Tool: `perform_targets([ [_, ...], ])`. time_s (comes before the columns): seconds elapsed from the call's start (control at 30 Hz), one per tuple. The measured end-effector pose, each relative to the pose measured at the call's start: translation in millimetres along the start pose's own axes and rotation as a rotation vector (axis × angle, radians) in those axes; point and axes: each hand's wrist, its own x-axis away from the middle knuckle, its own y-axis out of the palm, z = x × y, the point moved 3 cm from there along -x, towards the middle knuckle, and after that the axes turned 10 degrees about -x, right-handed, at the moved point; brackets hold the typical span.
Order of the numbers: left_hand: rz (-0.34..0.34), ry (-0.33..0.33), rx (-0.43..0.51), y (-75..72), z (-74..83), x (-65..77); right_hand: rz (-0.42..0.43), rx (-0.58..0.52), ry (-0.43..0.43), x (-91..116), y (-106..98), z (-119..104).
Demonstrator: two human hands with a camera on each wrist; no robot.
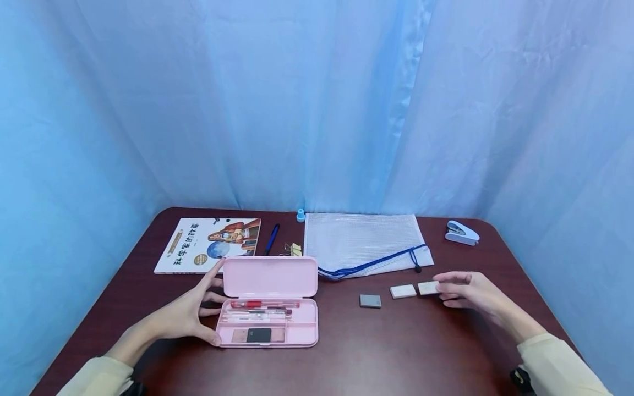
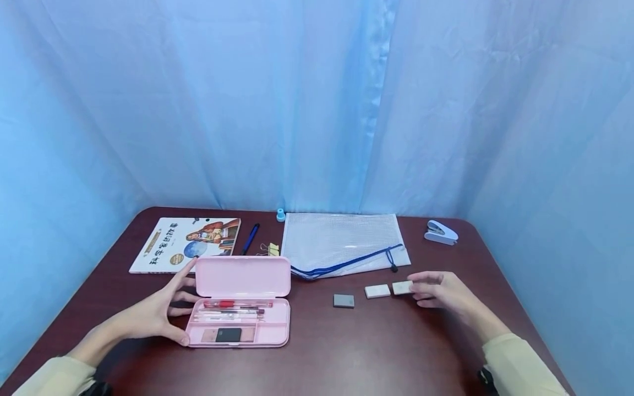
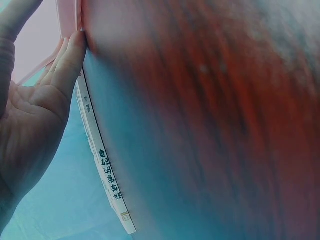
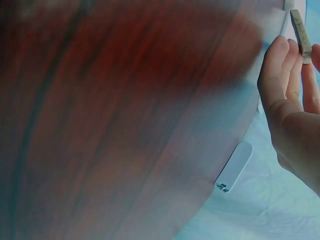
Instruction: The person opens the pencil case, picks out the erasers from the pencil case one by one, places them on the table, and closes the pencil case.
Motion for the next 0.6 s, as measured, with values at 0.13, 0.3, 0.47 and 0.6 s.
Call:
perform_targets([
  [0.13,-0.001,0.006,-0.002,-0.1,-0.3,-0.6,0.006,0.032,0.0,-1,-2,1],
  [0.3,-0.004,0.013,0.003,-0.3,0.6,-0.4,-0.005,0.036,0.007,-1,-8,2],
  [0.47,-0.002,0.008,0.007,-0.5,1.7,-0.3,-0.007,0.041,0.028,-3,-17,5],
  [0.6,0.0,0.002,0.004,-0.1,1.6,-0.3,-0.003,0.051,0.05,-5,-21,8],
])
